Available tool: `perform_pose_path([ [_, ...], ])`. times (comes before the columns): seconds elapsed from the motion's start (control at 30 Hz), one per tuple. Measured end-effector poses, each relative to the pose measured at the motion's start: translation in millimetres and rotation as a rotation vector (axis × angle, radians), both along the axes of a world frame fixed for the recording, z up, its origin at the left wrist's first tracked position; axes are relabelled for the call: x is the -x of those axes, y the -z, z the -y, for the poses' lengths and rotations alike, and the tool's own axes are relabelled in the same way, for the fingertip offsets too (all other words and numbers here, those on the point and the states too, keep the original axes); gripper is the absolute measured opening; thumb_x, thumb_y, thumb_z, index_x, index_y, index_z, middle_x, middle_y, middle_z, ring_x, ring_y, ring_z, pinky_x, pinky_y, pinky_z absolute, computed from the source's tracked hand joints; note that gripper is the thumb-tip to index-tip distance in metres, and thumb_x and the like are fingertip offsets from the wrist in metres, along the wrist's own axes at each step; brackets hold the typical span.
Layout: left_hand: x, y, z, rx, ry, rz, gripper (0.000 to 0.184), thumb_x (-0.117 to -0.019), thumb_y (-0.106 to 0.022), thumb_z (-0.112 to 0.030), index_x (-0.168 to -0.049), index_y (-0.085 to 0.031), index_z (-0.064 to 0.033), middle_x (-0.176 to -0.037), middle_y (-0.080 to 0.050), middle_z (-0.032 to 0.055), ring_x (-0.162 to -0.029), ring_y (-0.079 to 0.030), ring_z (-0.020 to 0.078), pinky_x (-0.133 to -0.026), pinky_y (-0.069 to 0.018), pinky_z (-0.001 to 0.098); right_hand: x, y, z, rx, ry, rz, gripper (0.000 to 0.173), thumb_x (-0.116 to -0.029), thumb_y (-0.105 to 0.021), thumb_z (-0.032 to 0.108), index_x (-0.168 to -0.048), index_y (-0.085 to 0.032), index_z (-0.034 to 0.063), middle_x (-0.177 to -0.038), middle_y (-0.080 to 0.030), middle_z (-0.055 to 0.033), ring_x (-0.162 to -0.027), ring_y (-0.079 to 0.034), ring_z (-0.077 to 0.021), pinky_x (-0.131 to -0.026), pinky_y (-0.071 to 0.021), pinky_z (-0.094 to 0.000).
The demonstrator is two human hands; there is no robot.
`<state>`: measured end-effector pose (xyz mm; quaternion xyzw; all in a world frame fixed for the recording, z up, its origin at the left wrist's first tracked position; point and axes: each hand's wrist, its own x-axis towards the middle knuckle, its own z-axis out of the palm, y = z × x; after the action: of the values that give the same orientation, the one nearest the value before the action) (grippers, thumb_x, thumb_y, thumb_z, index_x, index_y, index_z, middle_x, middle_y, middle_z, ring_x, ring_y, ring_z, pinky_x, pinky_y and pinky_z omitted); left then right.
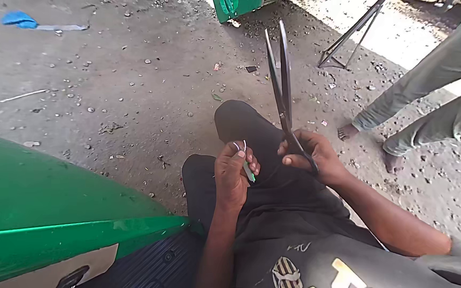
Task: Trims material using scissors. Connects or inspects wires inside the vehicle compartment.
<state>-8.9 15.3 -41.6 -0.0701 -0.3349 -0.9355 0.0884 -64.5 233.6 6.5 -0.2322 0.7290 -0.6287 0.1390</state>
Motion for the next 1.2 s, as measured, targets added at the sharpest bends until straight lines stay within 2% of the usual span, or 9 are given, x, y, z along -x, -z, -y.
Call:
perform_pose_path([
  [0.1,-3,0,-5,0.08,-0.007,-0.038,0.014,-0.1039,-0.052,-0.017,-0.101,-0.061,-0.0069,-0.078,-0.058,0.0058,-0.065,-0.06,0.0156,-0.063,-0.0554,0.0319,-1,-9,25,0.169,-0.014,0.045,0.03,-0.0864,-0.077,0.004,-0.112,-0.062,-0.0005,-0.099,-0.072,-0.0152,-0.079,-0.067,-0.0177,-0.066,-0.0567,-0.0298],
  [0.23,-7,-1,-6,0.2,-0.08,-0.054,0.013,-0.1029,-0.057,-0.015,-0.102,-0.063,-0.0039,-0.082,-0.063,0.0081,-0.067,-0.064,0.0154,-0.064,-0.0591,0.0317,-4,-15,52,0.264,-0.063,0.104,0.028,-0.0844,-0.076,-0.005,-0.108,-0.062,-0.0042,-0.099,-0.071,-0.0193,-0.081,-0.071,-0.0219,-0.07,-0.0608,-0.0337],
  [0.3,-8,0,-7,0.24,-0.112,-0.056,0.011,-0.1018,-0.059,-0.013,-0.104,-0.064,-0.0032,-0.084,-0.065,0.0079,-0.068,-0.066,0.0145,-0.064,-0.0601,0.0309,-7,-15,57,0.276,-0.052,0.134,0.028,-0.0831,-0.077,-0.007,-0.107,-0.062,-0.005,-0.094,-0.07,-0.0194,-0.076,-0.07,-0.0225,-0.066,-0.0617,-0.0349],
  [0.43,-9,-1,-6,0.359,-0.173,-0.047,0.007,-0.1007,-0.058,-0.009,-0.102,-0.061,-0.0028,-0.082,-0.065,0.0075,-0.068,-0.065,0.0147,-0.064,-0.0603,0.031,-8,-12,61,0.261,0.001,0.144,0.025,-0.0829,-0.078,-0.005,-0.103,-0.063,-0.0035,-0.086,-0.069,-0.017,-0.07,-0.067,-0.0199,-0.061,-0.0584,-0.0322],
  [0.63,-10,2,-4,0.398,-0.178,-0.036,0.007,-0.1,-0.059,-0.009,-0.102,-0.062,-0.0032,-0.081,-0.064,0.007,-0.066,-0.064,0.0142,-0.063,-0.0596,0.0306,-6,-4,63,0.274,-0.014,0.173,0.023,-0.084,-0.077,-0.002,-0.101,-0.062,-0.002,-0.084,-0.066,-0.0156,-0.068,-0.064,-0.0178,-0.058,-0.055,-0.0297],
  [0.8,-13,4,-11,0.266,-0.198,0.014,0.005,-0.0992,-0.055,-0.006,-0.099,-0.059,-0.0033,-0.077,-0.061,0.0061,-0.062,-0.063,0.0138,-0.06,-0.0592,0.0297,-5,2,72,0.42,0.035,0.172,0.019,-0.0869,-0.073,-0.001,-0.101,-0.06,-0.0003,-0.086,-0.063,-0.0144,-0.066,-0.062,-0.0175,-0.059,-0.0559,-0.0308],
  [0.93,-15,12,-12,0.146,-0.157,0.007,0.009,-0.1028,-0.054,-0.011,-0.101,-0.059,-0.003,-0.075,-0.06,0.0076,-0.063,-0.064,0.0178,-0.062,-0.0603,0.035,18,-7,59,0.408,0.155,0.054,0.019,-0.0878,-0.074,-0.001,-0.101,-0.06,-0.0015,-0.086,-0.065,-0.0136,-0.064,-0.063,-0.0159,-0.058,-0.057,-0.0293],
  [1.1,-15,8,-9,0.137,-0.158,0.031,0.01,-0.1021,-0.057,-0.008,-0.103,-0.061,0.0012,-0.082,-0.064,0.0128,-0.068,-0.067,0.0212,-0.065,-0.0623,0.0374,33,-7,35,0.158,0.284,-0.14,0.03,-0.0817,-0.085,0.008,-0.099,-0.063,-0.0001,-0.076,-0.067,-0.0077,-0.057,-0.062,-0.0138,-0.05,-0.0556,-0.0272],
  [1.2,-13,5,-4,0.214,-0.265,0.088,0.011,-0.0989,-0.062,-0.002,-0.108,-0.064,0.0045,-0.09,-0.07,0.0176,-0.073,-0.072,0.0237,-0.067,-0.0648,0.038,11,-6,21,-0.072,0.264,-0.212,0.035,-0.0776,-0.09,0.028,-0.095,-0.068,0.008,-0.069,-0.064,-0.0011,-0.051,-0.056,-0.0104,-0.043,-0.0474,-0.0245],
])
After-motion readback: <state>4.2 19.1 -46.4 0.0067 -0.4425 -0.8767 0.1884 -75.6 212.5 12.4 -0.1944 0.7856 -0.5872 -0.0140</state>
